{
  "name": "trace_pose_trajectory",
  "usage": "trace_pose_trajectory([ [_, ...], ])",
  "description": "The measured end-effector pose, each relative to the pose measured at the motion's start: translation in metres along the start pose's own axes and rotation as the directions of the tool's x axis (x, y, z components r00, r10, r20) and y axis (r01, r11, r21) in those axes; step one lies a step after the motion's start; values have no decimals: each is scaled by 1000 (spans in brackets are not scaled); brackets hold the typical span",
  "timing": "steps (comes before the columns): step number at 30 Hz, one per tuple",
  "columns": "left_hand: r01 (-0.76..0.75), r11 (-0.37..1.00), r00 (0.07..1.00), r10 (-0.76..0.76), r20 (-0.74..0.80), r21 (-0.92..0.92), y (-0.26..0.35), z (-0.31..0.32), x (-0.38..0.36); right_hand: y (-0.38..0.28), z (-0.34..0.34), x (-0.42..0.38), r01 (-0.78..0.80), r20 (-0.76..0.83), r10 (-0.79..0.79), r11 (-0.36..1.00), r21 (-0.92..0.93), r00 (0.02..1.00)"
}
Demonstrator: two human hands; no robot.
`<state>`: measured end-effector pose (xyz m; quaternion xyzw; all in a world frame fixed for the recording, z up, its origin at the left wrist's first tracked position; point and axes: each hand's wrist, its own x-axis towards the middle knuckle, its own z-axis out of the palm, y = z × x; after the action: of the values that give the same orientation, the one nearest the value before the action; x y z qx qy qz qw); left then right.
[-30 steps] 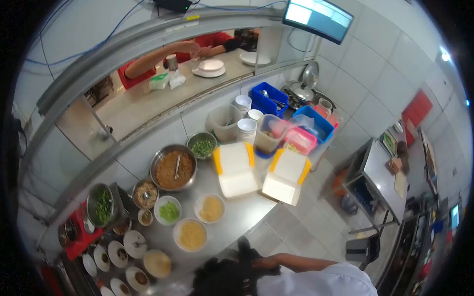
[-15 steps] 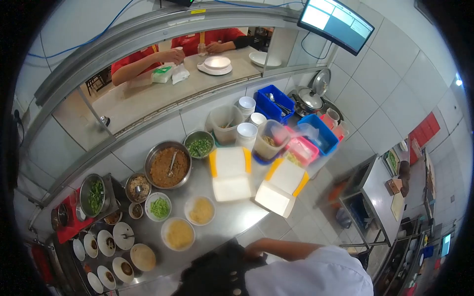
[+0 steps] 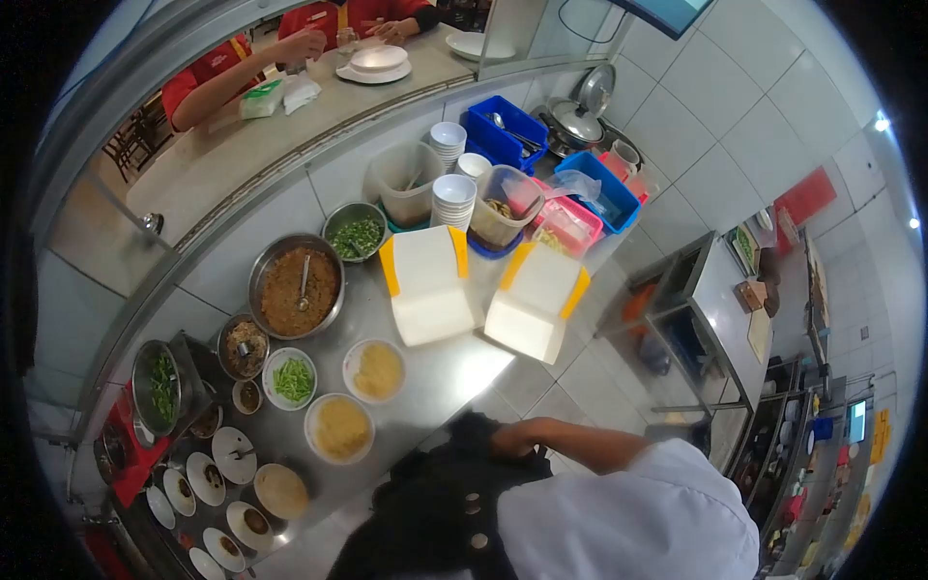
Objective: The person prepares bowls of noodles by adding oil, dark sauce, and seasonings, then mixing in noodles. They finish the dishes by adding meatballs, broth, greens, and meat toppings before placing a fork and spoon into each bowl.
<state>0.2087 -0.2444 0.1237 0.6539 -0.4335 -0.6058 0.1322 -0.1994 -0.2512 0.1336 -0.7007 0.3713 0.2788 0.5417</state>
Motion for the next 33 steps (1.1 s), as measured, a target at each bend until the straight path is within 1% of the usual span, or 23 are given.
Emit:
trace_pose_trajectory([
  [2, 16, 999, 999, -17, 33, 50, 3, 10, 3, 11, 3, -9, 74, 17, -74, 997, -32, 997],
  [4, 25, 994, 997, -33, 70, 109, 9, 23, 11, 15, -27, -37, -79, 25, 80, 997, -24, 997],
  [5, 33, 990, 996, -45, 83, 134, 12, 31, 17, 19, -53, -63, -158, 83, 141, 957, 245, 986],
  [6, 40, 986, 994, -56, 92, 161, 16, 42, 23, 27, -86, -92, -234, 160, 177, 842, 486, 971],
  [7, 48, 980, 992, -68, 103, 192, 17, 54, 32, 54, -120, -124, -104, 82, 69, 790, 605, 994],
  [8, 60, 975, 991, -85, 106, 214, 26, 70, 40, 82, -160, -171, 66, -81, -16, 749, 659, 997],
  [9, 76, 968, 989, -104, 108, 240, 30, 85, 50, 107, -210, -221, 115, -301, 110, 761, 639, 947],
  [10, 91, 961, 986, -123, 109, 262, 37, 104, 61, 173, -255, -252, 198, -578, -8, 943, 267, 816],
  [11, 112, 954, 984, -146, 104, 277, 42, 125, 72, 201, -320, -281, 6, -731, 158, 976, 217, 664],
  [12, 137, 947, 980, -172, 98, 290, 49, 147, 81, 258, -377, -291, -59, -892, 206, 978, 199, 402],
  [13, 164, 939, 976, -199, 90, 301, 56, 170, 90, 318, -442, -297, -278, -957, 161, 956, 91, 241],
  [14, 190, 932, 971, -225, 82, 308, 65, 195, 100, 394, -499, -291, -289, -990, 139, 949, 126, 24],
  [16, 239, 918, 958, -276, 77, 315, 79, 244, 108, 466, -567, -275, -424, -957, 155, 871, 250, -246],
  [17, 259, 913, 950, -300, 86, 315, 85, 267, 107, 485, -591, -270, -406, -959, 161, 880, 246, -231],
  [19, 295, 902, 932, -344, 114, 314, 97, 309, 98, 510, -618, -255, -456, -960, 267, 846, 277, -88],
  [21, 307, 897, 913, -372, 169, 316, 103, 342, 86, 536, -637, -242, -365, -979, 184, 909, 201, -82],
  [23, 300, 896, 890, -387, 243, 328, 108, 367, 72, 555, -650, -242, -310, -986, 2, 949, 55, -169],
  [24, 296, 894, 874, -395, 283, 336, 112, 377, 64, 535, -643, -254, -285, -953, -87, 958, 0, -290],
  [25, 280, 896, 859, -394, 328, 346, 116, 385, 58, 514, -631, -274, -286, -957, -84, 958, -1, -276],
  [27, 244, 901, 828, -386, 407, 358, 126, 398, 51, 467, -599, -309, -118, -937, -160, 985, -129, -311],
  [29, 193, 906, 802, -367, 472, 377, 133, 406, 47, 446, -551, -334, -28, -950, -276, 961, -275, -146],
  [31, 113, 908, 777, -334, 533, 404, 144, 410, 46, 427, -489, -331, 141, -994, -107, 984, -108, -13],
  [33, 46, 898, 773, -309, 553, 438, 161, 416, 46, 440, -443, -301, 248, -994, -39, 969, -12, 103],
])
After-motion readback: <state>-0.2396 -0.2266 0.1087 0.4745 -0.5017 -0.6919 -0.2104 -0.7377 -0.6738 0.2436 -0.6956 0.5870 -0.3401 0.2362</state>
